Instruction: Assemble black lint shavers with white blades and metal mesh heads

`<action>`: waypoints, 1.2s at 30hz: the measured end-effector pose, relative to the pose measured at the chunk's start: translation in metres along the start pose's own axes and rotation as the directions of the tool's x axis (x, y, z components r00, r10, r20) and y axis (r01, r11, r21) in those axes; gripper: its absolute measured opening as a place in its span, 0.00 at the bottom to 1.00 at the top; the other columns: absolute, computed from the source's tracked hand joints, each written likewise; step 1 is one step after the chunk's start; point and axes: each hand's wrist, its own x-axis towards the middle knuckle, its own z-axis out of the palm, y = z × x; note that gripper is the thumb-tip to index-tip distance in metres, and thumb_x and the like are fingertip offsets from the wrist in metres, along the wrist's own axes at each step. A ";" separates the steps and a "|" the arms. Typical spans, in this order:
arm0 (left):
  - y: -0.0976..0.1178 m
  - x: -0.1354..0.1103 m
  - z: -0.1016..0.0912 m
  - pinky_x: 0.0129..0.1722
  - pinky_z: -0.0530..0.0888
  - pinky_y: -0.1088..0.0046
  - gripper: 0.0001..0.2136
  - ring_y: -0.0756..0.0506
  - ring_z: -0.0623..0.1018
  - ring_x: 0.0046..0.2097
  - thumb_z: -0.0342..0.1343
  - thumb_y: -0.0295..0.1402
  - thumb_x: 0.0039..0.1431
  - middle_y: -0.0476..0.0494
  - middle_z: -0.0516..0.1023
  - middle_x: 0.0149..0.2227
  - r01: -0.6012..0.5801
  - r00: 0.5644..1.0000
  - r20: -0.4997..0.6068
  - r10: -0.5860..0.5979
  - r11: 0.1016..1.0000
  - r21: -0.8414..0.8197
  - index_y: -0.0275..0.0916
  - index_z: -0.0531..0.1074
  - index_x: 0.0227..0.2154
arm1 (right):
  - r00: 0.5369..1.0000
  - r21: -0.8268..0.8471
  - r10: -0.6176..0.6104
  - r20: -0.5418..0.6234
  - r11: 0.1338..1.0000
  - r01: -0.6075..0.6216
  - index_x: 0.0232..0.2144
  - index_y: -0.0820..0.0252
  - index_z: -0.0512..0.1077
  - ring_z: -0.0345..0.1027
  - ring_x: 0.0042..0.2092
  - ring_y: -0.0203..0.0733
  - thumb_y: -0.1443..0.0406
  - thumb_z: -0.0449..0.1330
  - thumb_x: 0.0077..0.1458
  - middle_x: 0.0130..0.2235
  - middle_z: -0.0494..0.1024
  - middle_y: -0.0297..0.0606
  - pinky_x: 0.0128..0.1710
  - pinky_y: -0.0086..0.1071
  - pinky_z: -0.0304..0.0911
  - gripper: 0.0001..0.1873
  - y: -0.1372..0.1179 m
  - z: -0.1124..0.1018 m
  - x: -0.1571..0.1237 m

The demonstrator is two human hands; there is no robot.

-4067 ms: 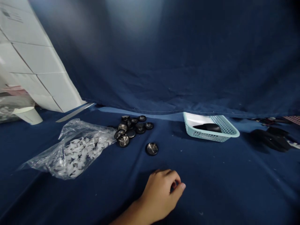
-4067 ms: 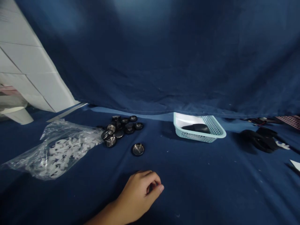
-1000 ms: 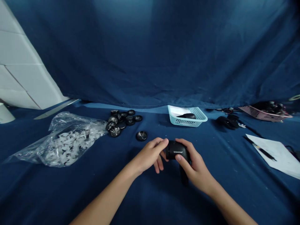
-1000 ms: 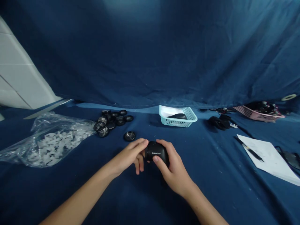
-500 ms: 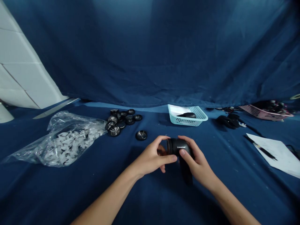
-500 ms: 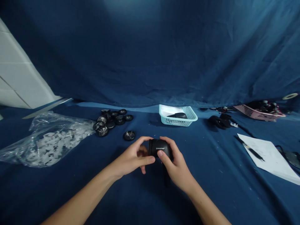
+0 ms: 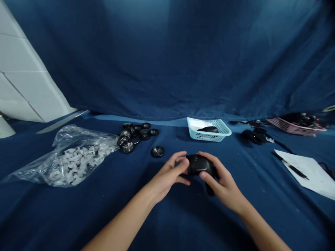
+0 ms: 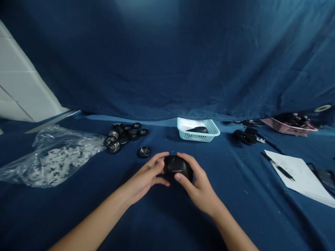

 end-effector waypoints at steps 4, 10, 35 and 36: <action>-0.004 0.002 0.001 0.36 0.77 0.70 0.28 0.47 0.77 0.38 0.72 0.36 0.45 0.42 0.73 0.45 -0.088 0.996 0.024 0.088 0.996 0.009 0.41 0.70 0.50 | 0.992 0.008 0.122 -0.032 0.993 -0.122 0.60 0.43 0.60 0.65 0.58 0.49 0.55 0.56 0.63 0.58 0.70 0.36 0.57 0.43 0.62 0.24 0.004 -0.003 0.002; -0.016 0.011 0.004 0.23 0.75 0.68 0.32 0.47 0.73 0.21 0.37 0.55 0.65 0.41 0.71 0.23 0.273 0.961 0.109 -0.255 0.938 -0.215 0.30 0.71 0.25 | 0.999 0.030 0.042 -0.003 0.999 -0.042 0.62 0.43 0.56 0.61 0.61 0.50 0.57 0.62 0.58 0.60 0.68 0.38 0.61 0.46 0.58 0.32 0.002 0.001 0.003; -0.009 0.011 -0.015 0.13 0.59 0.80 0.17 0.54 0.68 0.18 0.53 0.47 0.62 0.47 0.72 0.30 0.257 0.961 -0.019 -0.275 0.918 -0.300 0.37 0.69 0.40 | 0.723 0.822 0.684 -0.099 0.466 -0.328 0.45 0.50 0.76 0.76 0.29 0.44 0.50 0.56 0.58 0.39 0.82 0.43 0.20 0.31 0.73 0.19 -0.017 -0.078 -0.008; -0.010 0.012 -0.016 0.13 0.58 0.80 0.17 0.55 0.67 0.18 0.54 0.47 0.61 0.47 0.72 0.30 0.253 0.963 -0.017 -0.270 0.922 -0.293 0.37 0.69 0.40 | 0.719 0.806 0.691 -0.069 0.464 -0.369 0.44 0.51 0.77 0.76 0.28 0.45 0.50 0.56 0.58 0.36 0.82 0.43 0.19 0.31 0.73 0.19 -0.018 -0.077 -0.008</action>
